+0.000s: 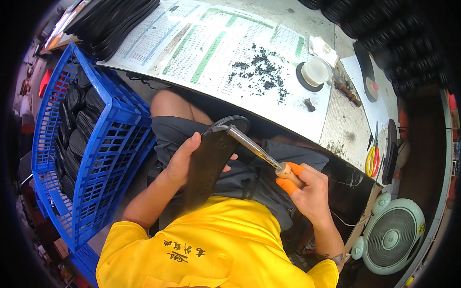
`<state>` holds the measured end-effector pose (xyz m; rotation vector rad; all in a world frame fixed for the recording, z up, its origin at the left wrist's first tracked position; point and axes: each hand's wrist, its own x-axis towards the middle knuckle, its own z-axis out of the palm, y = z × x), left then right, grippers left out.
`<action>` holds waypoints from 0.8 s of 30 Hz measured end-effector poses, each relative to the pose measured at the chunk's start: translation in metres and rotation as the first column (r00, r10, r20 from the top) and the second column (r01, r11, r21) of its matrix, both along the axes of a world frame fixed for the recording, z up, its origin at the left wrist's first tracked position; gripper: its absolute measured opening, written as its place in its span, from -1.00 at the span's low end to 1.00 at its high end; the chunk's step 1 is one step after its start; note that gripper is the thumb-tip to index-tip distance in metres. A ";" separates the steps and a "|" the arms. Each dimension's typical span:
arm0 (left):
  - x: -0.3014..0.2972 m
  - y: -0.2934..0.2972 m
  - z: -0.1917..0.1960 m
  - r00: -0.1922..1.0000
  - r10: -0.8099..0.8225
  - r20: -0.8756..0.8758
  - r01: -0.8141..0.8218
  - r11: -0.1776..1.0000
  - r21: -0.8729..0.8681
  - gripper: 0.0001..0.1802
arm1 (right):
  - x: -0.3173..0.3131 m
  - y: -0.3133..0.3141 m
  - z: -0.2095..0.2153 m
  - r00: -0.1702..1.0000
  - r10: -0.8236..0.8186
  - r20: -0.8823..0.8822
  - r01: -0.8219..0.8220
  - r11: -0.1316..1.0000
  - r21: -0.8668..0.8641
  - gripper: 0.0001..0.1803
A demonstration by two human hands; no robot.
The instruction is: Trim excess material from the edges of shoe soles using a trimming tool and scissors.
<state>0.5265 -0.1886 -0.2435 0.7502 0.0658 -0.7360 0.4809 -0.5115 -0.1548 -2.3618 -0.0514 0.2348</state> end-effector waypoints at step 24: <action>0.003 -0.004 0.007 0.976 0.024 0.218 -0.052 0.990 0.128 0.07 | -0.009 -0.009 -0.006 0.956 -0.223 -0.193 0.260 0.945 0.199 -0.64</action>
